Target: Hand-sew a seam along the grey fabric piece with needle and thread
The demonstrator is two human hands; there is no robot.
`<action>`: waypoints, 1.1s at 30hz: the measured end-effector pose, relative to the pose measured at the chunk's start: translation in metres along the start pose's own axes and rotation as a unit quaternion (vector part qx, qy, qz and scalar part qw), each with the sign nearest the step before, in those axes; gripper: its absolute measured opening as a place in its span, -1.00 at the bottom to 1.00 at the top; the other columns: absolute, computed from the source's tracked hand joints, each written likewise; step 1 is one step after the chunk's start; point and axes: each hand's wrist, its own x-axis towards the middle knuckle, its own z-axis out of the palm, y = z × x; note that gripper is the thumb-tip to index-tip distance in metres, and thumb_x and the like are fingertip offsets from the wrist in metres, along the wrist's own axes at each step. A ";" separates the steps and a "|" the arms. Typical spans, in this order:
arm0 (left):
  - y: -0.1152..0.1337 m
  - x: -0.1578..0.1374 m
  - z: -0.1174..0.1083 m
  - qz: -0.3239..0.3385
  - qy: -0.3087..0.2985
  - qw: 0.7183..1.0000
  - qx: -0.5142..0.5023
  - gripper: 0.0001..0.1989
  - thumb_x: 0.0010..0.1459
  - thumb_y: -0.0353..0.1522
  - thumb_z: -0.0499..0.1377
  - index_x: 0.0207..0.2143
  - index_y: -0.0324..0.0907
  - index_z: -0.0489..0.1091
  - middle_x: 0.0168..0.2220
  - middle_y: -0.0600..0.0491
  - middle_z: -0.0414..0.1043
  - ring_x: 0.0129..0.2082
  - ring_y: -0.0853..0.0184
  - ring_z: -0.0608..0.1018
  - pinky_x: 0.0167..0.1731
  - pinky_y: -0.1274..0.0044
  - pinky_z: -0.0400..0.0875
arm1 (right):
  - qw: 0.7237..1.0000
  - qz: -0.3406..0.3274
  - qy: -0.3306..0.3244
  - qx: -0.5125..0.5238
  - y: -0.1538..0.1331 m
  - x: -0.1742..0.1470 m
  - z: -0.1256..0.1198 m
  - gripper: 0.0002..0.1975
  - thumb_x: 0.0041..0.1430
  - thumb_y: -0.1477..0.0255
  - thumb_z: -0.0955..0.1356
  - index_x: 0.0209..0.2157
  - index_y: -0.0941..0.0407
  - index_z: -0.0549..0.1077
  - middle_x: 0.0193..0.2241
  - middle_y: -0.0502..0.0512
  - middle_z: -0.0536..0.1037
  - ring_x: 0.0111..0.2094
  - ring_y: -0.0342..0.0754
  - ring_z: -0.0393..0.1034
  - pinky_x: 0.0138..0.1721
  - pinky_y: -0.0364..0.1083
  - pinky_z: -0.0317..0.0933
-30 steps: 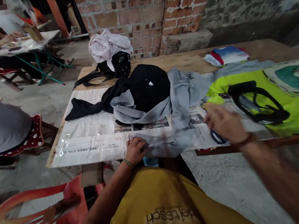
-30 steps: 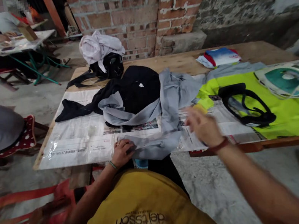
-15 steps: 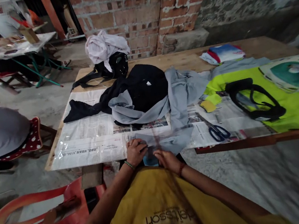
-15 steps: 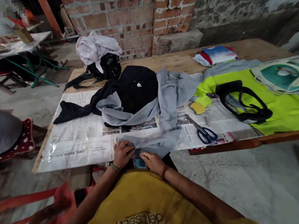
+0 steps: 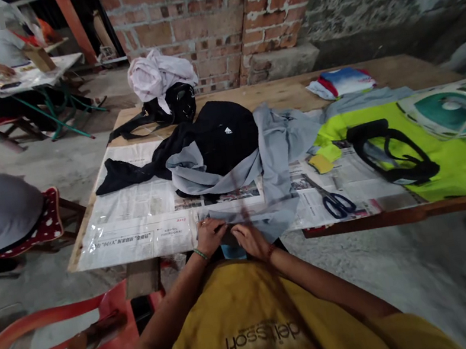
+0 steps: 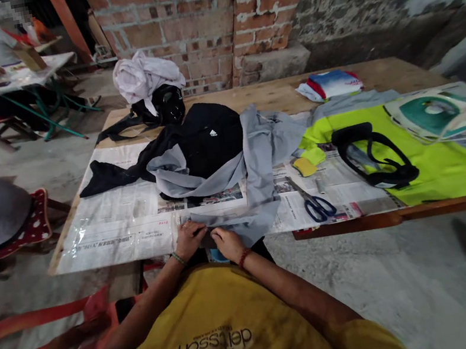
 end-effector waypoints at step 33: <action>-0.008 -0.004 0.000 0.098 0.002 0.995 0.009 -0.83 0.44 -0.44 0.39 -0.26 -0.09 0.75 -0.29 0.01 0.74 -0.17 0.17 0.69 0.07 0.26 0.48 | 0.997 -0.011 0.060 -0.050 0.008 0.008 0.027 -0.77 0.45 0.47 0.31 -0.36 0.03 0.41 -0.56 0.00 0.42 -0.46 -0.06 0.35 -0.40 -0.14 0.14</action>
